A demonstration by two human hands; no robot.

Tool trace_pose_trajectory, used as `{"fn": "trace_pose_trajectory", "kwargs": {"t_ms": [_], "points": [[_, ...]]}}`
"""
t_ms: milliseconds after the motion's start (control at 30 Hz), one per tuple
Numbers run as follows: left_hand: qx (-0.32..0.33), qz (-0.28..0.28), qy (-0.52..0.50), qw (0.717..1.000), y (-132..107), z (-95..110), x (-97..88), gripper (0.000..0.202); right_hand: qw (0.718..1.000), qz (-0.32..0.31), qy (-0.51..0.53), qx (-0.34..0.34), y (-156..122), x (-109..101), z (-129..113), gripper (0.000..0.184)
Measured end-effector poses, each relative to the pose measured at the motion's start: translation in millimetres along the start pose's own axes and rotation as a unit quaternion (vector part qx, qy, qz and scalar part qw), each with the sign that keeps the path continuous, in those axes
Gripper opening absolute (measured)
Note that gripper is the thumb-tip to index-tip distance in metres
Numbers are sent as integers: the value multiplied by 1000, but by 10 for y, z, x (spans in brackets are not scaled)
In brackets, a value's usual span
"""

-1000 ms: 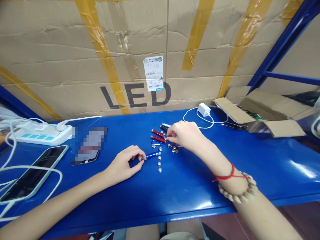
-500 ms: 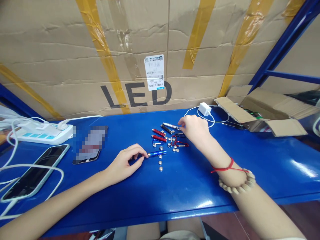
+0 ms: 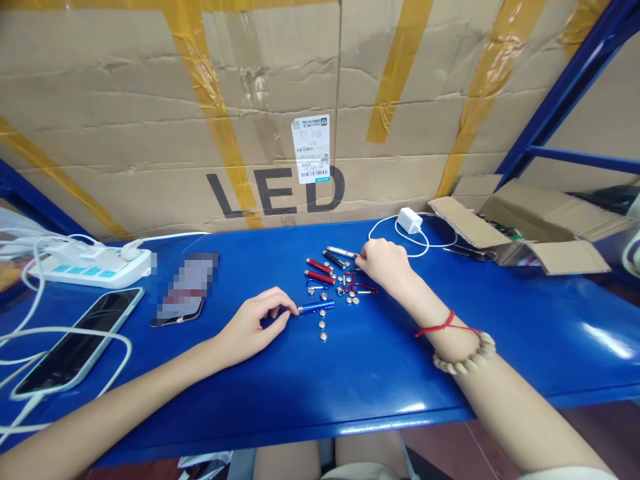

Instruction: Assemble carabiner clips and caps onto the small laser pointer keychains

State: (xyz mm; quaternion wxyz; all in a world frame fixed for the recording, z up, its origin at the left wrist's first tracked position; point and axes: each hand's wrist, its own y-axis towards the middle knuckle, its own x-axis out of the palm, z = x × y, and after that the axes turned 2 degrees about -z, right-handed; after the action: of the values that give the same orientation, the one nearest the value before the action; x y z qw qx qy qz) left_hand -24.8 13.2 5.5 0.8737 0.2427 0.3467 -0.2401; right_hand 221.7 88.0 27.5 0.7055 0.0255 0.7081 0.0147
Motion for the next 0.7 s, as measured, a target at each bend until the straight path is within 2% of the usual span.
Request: {"fn": "trace_pose_trajectory", "kwargs": {"t_ms": [200, 300, 367, 433, 533, 600, 700], "points": [[-5, -3, 0, 1000, -2, 5, 0, 18, 997, 48, 57, -12, -12, -13, 10, 17], [-6, 4, 7, 1000, 1, -7, 13, 17, 988, 85, 124, -30, -34, -81, -27, 26], [-15, 7, 8, 1000, -1, -19, 23, 16, 972, 90, 208, -57, -61, -140, -80, 32], [-33, 7, -6, 999, -6, -30, 32, 20, 923, 83, 366, -82, -105, -195, -148, 35], [-64, 9, -47, 997, -15, -41, 33, 37, 803, 40, 582, -121, -207, -249, -265, 33], [-74, 12, -72, 995, -19, -42, 25, 48, 753, -33, 634, -170, -291, -252, -348, 34], [-77, 26, -91, 993, -20, -28, 3, 57, 715, -153, 640, -237, -401, -205, -466, 33]]}}
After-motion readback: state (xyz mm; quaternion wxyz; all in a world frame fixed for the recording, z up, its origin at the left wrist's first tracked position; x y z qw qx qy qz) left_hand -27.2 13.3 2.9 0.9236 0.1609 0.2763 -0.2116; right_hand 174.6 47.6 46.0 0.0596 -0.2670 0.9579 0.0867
